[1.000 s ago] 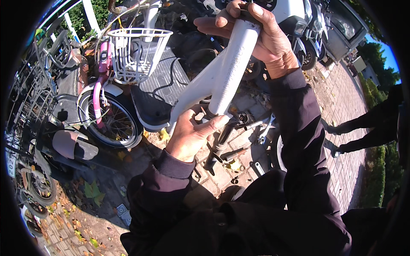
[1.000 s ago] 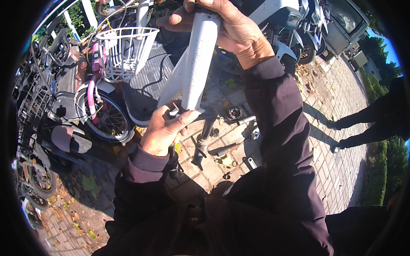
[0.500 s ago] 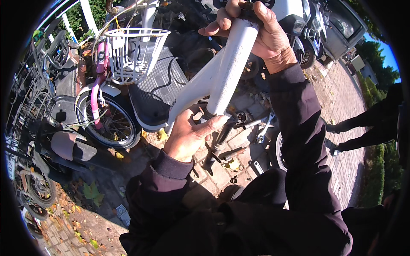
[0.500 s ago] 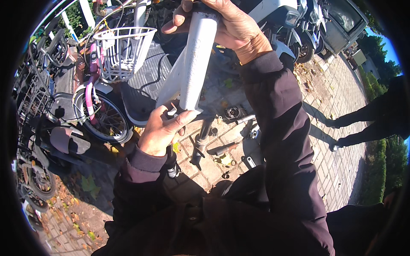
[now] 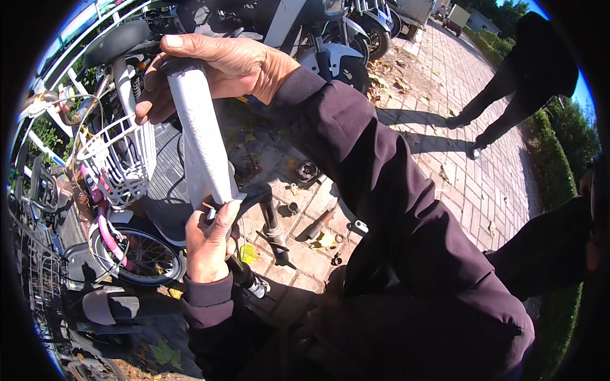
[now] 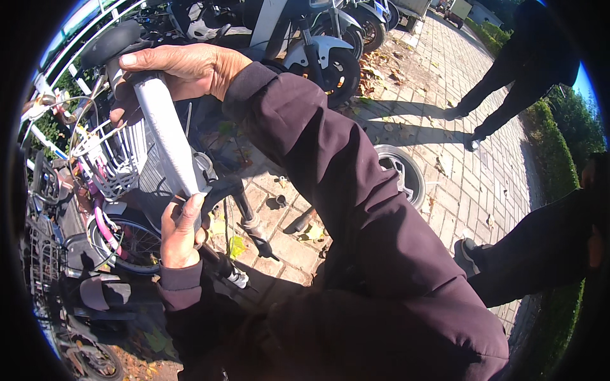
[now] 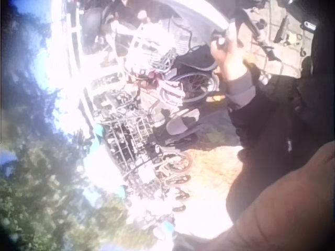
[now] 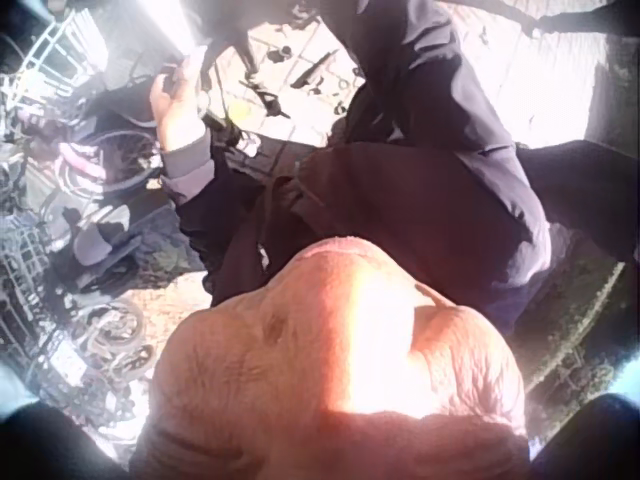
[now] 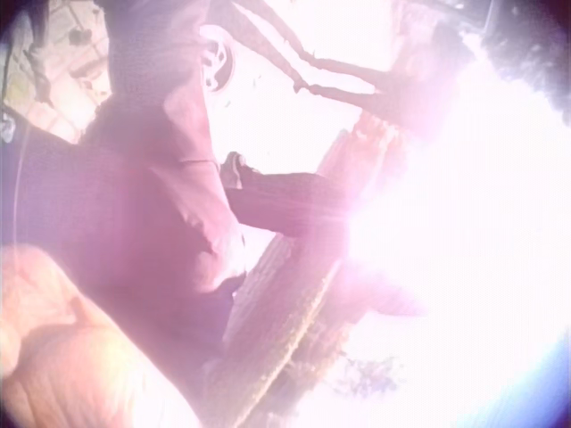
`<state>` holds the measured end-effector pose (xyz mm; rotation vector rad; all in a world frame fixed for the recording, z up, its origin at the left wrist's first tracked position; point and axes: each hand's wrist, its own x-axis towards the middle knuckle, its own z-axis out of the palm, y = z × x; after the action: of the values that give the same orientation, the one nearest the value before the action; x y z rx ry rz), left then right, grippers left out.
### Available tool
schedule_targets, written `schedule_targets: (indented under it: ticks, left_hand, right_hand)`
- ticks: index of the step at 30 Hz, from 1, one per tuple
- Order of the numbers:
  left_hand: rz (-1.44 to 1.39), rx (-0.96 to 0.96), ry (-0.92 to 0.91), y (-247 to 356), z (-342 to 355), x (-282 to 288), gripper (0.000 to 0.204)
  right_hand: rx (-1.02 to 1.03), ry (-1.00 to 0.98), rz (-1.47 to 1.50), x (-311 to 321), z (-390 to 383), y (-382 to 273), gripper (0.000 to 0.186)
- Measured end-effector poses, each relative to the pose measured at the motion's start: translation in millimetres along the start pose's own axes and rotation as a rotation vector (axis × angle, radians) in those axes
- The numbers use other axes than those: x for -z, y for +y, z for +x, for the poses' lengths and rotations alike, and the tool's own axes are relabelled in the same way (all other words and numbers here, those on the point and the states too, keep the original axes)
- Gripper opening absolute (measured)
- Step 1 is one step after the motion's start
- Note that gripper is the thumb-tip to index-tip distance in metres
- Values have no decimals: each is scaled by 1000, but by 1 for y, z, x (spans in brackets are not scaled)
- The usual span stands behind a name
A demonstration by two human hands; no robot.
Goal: The person removes a white plastic cover from a scooter's front fork, then uses a wrench to loosen and remove a nut from the fork assembly. The person handles the cover, fork, and nut throughout the process.
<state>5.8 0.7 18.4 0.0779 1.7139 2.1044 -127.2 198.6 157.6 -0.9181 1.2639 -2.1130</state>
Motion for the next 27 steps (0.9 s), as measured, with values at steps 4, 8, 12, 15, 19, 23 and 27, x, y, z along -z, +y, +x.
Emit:
schedule_targets:
  ticks: [4, 8, 12, 15, 19, 23, 27]
  left_hand:
    - [-27, -9, 89, -7, 1, 0, 47]
    - [-116, -48, 1, -10, 5, 1, 59]
    - [-90, -50, 54, -9, 2, 0, 55]
    - [-35, 14, 125, -7, 1, -1, 54]
    - [27, -2, 83, -7, 3, 1, 47]
    - [-128, -47, -9, -9, 2, 4, 48]
    - [-135, 8, 6, -8, 0, 3, 46]
  right_hand:
    - [182, 391, -311, -23, -6, 12, 39]
    - [334, 835, -835, -46, -11, 23, 49]
    - [216, 593, -625, -27, -10, 8, 48]
    - [159, 174, -33, -5, -1, 2, 51]
    - [198, 220, 11, -6, 0, 19, 56]
    - [335, 643, -905, -31, -19, 25, 78]
    - [52, 465, -176, -25, -24, -3, 90]
